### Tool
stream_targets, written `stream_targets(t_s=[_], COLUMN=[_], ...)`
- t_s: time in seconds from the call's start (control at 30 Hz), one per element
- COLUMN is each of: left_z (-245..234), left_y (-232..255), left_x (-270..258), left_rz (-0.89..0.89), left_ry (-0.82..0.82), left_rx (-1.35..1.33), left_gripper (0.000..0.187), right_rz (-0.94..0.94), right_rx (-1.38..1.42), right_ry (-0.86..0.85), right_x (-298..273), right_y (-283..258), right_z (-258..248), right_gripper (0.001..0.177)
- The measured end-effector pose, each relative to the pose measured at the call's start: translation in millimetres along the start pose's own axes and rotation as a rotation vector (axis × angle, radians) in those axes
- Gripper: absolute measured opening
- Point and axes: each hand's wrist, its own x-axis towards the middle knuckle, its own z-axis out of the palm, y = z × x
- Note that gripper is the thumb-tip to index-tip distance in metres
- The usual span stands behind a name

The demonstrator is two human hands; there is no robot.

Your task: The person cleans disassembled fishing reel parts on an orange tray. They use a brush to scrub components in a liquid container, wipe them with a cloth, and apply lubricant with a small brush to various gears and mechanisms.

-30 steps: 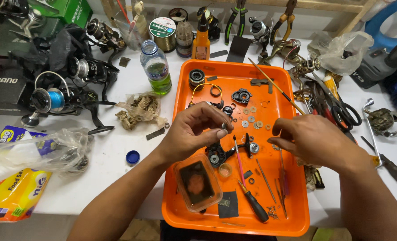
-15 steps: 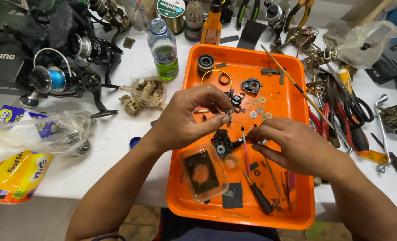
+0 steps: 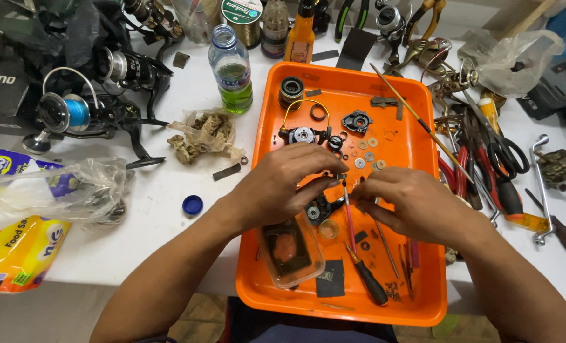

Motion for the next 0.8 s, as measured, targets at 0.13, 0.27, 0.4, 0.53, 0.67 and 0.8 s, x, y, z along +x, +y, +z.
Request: stream_targets(t_s=[0.13,0.27,0.4,0.53,0.67,0.8], left_z=[0,-2,-3,-16,-26,-32], left_y=[2,2,-8,2,9,12], left_x=[-1,-1,-1,3,3,4], left_rz=[-0.093,-0.148,-0.175,-0.182,-0.176,-0.158], left_ry=[-0.002,0.004,0.064,0.070,0.185,0.228], left_rx=[-0.097,-0.103,-0.095,0.003,-0.021,-0.022], left_gripper=[0.014,0.015,0.014,0.013,0.011,0.009], right_rz=[0.106,0.073,-0.154,-0.298,-0.324,-0.397], right_rx=[0.001,0.011,-0.006,-0.016,-0.113,-0.106], right_ry=[-0.354,-0.380,-0.140,-0.121,-0.195,-0.194], right_x=[0,-7,-7,-2,17,34], right_y=[-12,-6,-22,-37,-56,-67], right_z=[-5,12,11,15,24,29], right_gripper=[0.018,0.017,0.023,0.075,0.118,0.112])
